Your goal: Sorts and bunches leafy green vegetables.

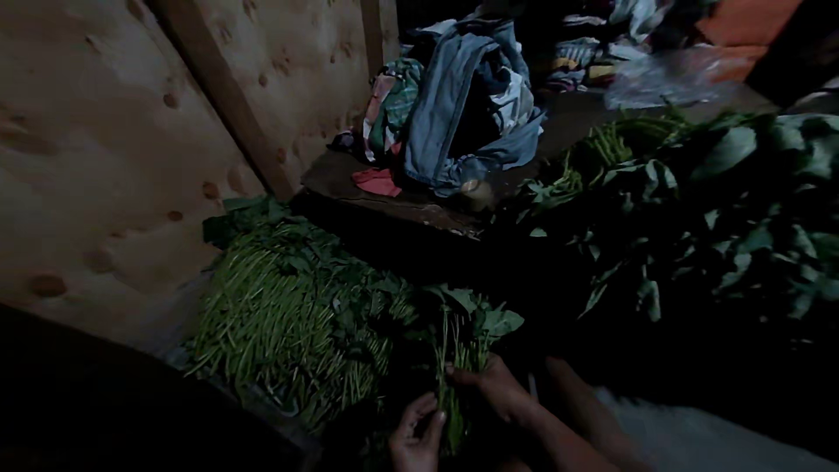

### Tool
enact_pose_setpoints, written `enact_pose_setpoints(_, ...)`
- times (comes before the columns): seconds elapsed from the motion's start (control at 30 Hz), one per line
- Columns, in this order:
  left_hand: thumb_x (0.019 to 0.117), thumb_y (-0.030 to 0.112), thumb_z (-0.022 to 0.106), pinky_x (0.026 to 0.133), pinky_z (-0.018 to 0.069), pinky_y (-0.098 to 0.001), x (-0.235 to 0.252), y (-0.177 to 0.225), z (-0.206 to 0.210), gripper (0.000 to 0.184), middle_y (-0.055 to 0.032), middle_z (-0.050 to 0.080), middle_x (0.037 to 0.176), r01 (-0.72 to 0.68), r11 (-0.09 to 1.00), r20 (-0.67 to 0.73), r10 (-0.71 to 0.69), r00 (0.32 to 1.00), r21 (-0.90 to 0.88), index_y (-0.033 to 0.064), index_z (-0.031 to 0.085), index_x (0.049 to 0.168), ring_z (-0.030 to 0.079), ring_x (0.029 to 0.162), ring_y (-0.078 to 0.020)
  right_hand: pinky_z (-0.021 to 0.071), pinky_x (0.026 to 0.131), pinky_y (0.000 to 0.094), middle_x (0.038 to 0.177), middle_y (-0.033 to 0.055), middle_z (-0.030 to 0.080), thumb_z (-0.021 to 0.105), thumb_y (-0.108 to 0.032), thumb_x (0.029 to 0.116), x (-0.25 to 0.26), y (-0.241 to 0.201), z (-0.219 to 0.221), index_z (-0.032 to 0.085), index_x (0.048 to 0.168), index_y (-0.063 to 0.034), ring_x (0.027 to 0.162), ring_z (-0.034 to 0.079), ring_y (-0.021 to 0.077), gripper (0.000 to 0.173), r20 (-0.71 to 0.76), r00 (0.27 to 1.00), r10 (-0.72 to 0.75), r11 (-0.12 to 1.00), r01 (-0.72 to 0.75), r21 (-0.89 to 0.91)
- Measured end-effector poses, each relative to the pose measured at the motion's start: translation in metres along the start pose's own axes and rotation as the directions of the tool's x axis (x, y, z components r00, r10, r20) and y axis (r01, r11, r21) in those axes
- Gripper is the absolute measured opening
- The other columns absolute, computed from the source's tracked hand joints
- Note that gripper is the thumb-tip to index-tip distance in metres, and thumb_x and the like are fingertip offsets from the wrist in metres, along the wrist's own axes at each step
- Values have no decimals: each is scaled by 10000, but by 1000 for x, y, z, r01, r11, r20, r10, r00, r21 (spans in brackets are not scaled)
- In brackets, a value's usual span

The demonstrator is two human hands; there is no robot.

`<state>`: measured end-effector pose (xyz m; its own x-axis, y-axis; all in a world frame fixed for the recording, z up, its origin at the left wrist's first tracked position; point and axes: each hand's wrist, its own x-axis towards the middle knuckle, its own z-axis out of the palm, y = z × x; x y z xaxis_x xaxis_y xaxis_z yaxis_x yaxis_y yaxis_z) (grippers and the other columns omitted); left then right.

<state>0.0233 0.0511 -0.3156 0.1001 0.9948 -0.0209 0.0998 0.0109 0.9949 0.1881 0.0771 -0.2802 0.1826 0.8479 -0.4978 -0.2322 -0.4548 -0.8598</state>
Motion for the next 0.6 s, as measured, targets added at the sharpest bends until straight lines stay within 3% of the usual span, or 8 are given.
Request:
enact_pose_setpoints(0.13,879,-61,692,910,574,-277,1,-2,5,276,-238,730,1057,-36,996,80,30,996,80,-141,681,1143,727,978,-166,616,800,311,989,87,714,755,-31,902,1,1,0,597,1212,14,865,716,144,351,-29,1000,3,999,-2,41)
enact_pose_setpoints(0.3,906,-36,657,899,567,-264,6,-3,4,247,-219,732,1049,-61,988,52,54,997,140,-115,700,1136,718,963,-150,622,786,338,982,119,715,746,-67,926,2,-1,2,583,1228,20,852,723,181,354,-72,996,44,995,-37,93)
enact_pose_setpoints(0.4,913,-20,656,884,570,-264,9,-2,6,251,-208,731,1047,-57,987,64,48,997,149,-112,694,1143,713,956,-143,622,805,342,1013,126,712,771,-38,895,3,-1,3,579,1236,23,879,723,186,397,-76,996,48,995,-41,94)
enact_pose_setpoints(0.47,939,52,662,909,558,-329,14,0,7,337,-218,701,1112,-6,987,89,-8,996,160,-109,645,1235,686,1005,-198,622,809,337,1015,122,709,785,-20,872,3,0,4,585,1226,23,881,722,179,410,-61,997,40,997,-36,67)
enact_pose_setpoints(0.53,967,131,663,970,533,-328,22,4,10,393,-199,680,1192,60,993,101,-70,992,99,-89,619,1290,661,1082,-186,616,826,325,1021,105,712,789,-24,865,0,-2,5,586,1224,22,896,718,156,414,-17,999,36,999,-36,-25)
enact_pose_setpoints(0.6,963,161,677,887,554,-266,31,7,14,256,-116,716,1038,86,996,61,-88,994,38,-45,717,1109,672,960,-103,614,834,314,1023,81,719,804,-25,842,-3,-3,5,599,1216,6,906,717,132,428,50,998,43,991,-36,-126)
